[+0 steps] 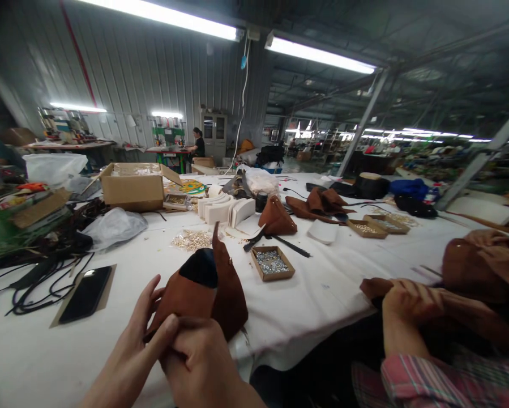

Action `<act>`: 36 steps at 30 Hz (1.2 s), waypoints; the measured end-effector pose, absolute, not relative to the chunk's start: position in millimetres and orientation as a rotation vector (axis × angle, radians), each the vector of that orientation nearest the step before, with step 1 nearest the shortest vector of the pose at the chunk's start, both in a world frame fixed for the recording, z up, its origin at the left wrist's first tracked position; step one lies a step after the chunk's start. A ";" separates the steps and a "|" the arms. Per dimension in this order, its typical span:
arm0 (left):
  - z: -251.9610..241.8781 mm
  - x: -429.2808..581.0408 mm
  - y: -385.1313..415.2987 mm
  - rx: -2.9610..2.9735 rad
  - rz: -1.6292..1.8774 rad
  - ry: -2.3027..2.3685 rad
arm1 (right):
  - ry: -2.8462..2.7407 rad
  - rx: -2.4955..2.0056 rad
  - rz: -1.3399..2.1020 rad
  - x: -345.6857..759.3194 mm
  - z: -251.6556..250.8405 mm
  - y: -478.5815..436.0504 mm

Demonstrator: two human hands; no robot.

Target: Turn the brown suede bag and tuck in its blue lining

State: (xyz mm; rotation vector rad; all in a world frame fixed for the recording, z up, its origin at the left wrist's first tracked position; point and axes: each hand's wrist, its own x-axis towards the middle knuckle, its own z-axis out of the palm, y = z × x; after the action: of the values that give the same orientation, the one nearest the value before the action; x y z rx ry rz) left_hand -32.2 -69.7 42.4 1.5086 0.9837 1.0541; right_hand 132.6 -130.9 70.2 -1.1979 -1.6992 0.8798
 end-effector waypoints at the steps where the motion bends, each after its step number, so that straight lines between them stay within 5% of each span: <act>1: 44.9 -32.8 -65.1 1.544 1.057 1.002 | -1.621 -1.191 1.006 132.8 71.5 -129.5; 5: 47.9 -41.0 -52.0 1.554 0.973 1.060 | -1.450 -1.295 1.293 149.5 84.1 -115.8; 13: 54.9 -38.9 -71.6 1.389 1.186 1.086 | -1.213 -1.506 1.337 178.0 101.5 -43.5; 22: 19.9 -65.9 -75.7 1.461 1.201 1.263 | -1.345 -1.728 1.443 181.0 12.3 -32.4; 36: 53.9 -40.2 -70.3 1.846 1.278 1.232 | -0.982 -1.364 1.665 182.4 -34.2 -20.4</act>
State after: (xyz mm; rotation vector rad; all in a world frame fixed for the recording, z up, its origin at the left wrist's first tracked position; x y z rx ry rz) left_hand -40.2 -70.3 53.9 1.8457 1.2325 1.2777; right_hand 182.4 -20.4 -34.2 -1.3638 -0.9820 1.6649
